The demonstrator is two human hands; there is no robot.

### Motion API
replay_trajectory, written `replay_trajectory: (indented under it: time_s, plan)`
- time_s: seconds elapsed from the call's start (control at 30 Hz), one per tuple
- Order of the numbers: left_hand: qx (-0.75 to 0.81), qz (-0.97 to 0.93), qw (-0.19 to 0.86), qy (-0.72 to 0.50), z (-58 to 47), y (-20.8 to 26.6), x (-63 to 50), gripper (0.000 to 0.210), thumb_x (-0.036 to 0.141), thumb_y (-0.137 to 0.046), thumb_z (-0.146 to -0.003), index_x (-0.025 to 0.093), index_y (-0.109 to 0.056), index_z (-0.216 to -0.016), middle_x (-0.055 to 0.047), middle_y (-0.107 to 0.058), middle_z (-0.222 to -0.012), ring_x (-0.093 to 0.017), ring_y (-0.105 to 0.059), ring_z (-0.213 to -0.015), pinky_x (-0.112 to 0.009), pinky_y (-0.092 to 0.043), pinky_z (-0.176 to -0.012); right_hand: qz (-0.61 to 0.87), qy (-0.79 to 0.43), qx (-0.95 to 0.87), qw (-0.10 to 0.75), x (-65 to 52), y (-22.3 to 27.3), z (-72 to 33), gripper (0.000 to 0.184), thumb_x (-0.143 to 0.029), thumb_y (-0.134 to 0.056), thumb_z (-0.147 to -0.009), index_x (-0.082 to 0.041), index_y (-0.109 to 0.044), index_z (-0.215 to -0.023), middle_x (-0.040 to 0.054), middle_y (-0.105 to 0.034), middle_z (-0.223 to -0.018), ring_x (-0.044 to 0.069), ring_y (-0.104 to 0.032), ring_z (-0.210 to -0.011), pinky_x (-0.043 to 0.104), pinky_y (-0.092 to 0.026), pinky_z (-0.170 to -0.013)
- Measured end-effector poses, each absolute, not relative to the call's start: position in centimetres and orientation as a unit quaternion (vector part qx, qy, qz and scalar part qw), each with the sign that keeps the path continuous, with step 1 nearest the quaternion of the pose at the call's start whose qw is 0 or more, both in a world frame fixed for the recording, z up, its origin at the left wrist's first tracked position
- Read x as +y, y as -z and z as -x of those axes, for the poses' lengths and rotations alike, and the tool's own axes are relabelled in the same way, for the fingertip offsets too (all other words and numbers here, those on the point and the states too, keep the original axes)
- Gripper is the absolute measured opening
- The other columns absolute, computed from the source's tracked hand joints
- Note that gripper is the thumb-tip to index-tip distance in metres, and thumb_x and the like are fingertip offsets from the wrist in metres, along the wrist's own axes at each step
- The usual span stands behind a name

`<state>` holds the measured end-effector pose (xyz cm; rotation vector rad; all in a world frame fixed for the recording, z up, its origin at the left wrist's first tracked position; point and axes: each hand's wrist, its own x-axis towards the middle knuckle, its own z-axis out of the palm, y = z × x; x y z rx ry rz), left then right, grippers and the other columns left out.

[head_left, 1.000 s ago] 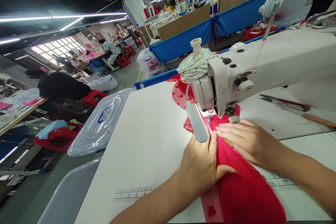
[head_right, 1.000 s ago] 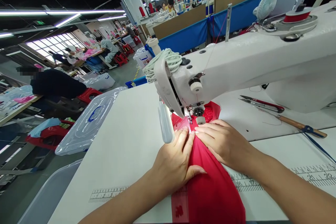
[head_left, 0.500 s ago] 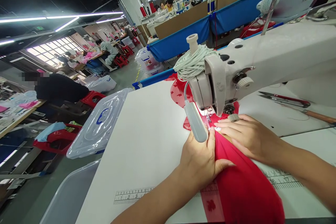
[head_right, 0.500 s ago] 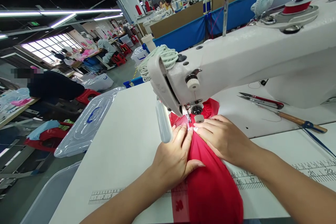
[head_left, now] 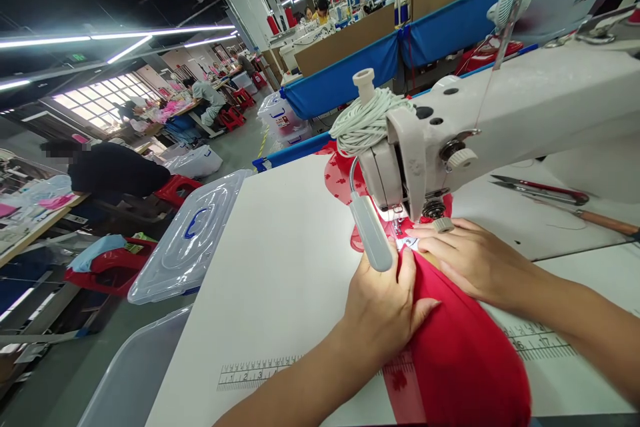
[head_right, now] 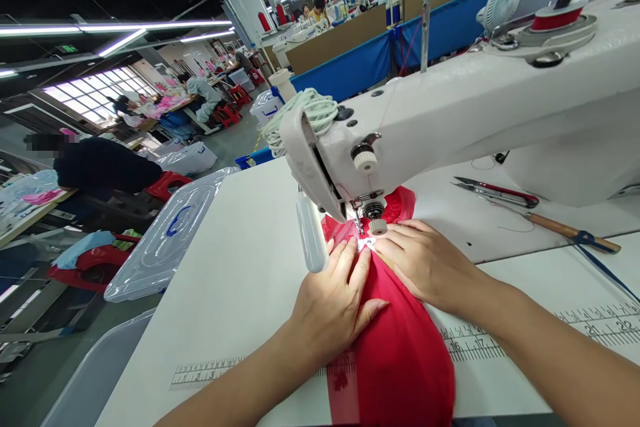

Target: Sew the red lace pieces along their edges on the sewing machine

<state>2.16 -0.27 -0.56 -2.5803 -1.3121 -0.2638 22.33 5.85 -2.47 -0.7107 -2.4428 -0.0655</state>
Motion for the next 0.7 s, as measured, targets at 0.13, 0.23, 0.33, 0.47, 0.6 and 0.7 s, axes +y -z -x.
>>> replay_trajectory:
  time_s: [0.13,0.23,0.33,0.47,0.6,0.7]
  plan:
    - [-0.45,0.881,0.119,0.09,-2.04,0.82,-0.12,0.068,0.063,-0.049,-0.096,0.005,-0.058,-0.129,-0.023,-0.065,-0.122,-0.036,-0.065,-0.112,-0.047,-0.057,-0.091,0.277,0.021,-0.915,0.292,5.86,2.66,-22.28,0.034,-0.004,-0.035,-0.092,-0.017,-0.067,-0.098,0.0078,-0.074,-0.089,0.021,-0.069,-0.09,0.037,-0.049,-0.084]
    - [-0.447,0.878,0.141,0.098,-2.0,0.83,0.01,0.066,0.06,-0.049,-0.097,0.003,-0.057,-0.131,-0.024,-0.065,-0.125,-0.036,-0.064,-0.113,-0.047,-0.055,-0.094,0.28,0.018,-0.915,0.292,5.87,2.83,-22.19,0.034,-0.005,-0.035,-0.092,-0.017,-0.066,-0.099,0.0074,-0.073,-0.088,0.021,-0.069,-0.093,0.037,-0.049,-0.087]
    - [-0.438,0.879,0.164,0.09,-1.99,0.63,0.04,0.057,0.048,-0.046,-0.099,0.001,-0.058,-0.13,-0.023,-0.065,-0.124,-0.035,-0.063,-0.115,-0.048,-0.054,-0.097,0.288,0.013,-0.909,0.3,5.88,2.82,-22.13,0.035,-0.005,-0.033,-0.093,-0.019,-0.065,-0.097,0.0069,-0.073,-0.088,0.021,-0.068,-0.095,0.037,-0.049,-0.087]
    - [-0.436,0.88,0.168,0.087,-1.95,0.59,0.07,0.052,0.04,-0.04,-0.1,0.001,-0.058,-0.128,-0.023,-0.065,-0.125,-0.035,-0.063,-0.116,-0.048,-0.054,-0.096,0.275,0.019,-0.916,0.291,5.93,2.43,-22.21,0.034,-0.005,-0.034,-0.093,-0.018,-0.064,-0.097,0.0062,-0.072,-0.087,0.02,-0.069,-0.089,0.037,-0.05,-0.084]
    - [-0.445,0.88,0.145,0.084,-1.8,0.91,0.18,0.049,0.027,-0.043,-0.092,0.001,-0.055,-0.132,-0.024,-0.065,-0.123,-0.035,-0.061,-0.118,-0.047,-0.056,-0.091,0.277,0.009,-0.918,0.285,5.9,2.14,-22.24,0.032,-0.008,-0.033,-0.097,-0.018,-0.064,-0.093,0.006,-0.071,-0.085,0.02,-0.068,-0.082,0.037,-0.051,-0.079]
    - [-0.464,0.876,0.102,0.087,-1.55,0.9,0.39,0.053,0.018,-0.047,-0.08,0.005,-0.056,-0.131,-0.021,-0.065,-0.123,-0.035,-0.061,-0.119,-0.044,-0.058,-0.082,0.291,-0.006,-0.914,0.282,5.78,2.17,-22.18,0.033,-0.013,-0.032,-0.101,-0.018,-0.064,-0.099,0.0078,-0.072,-0.088,0.022,-0.068,-0.093,0.038,-0.053,-0.079]
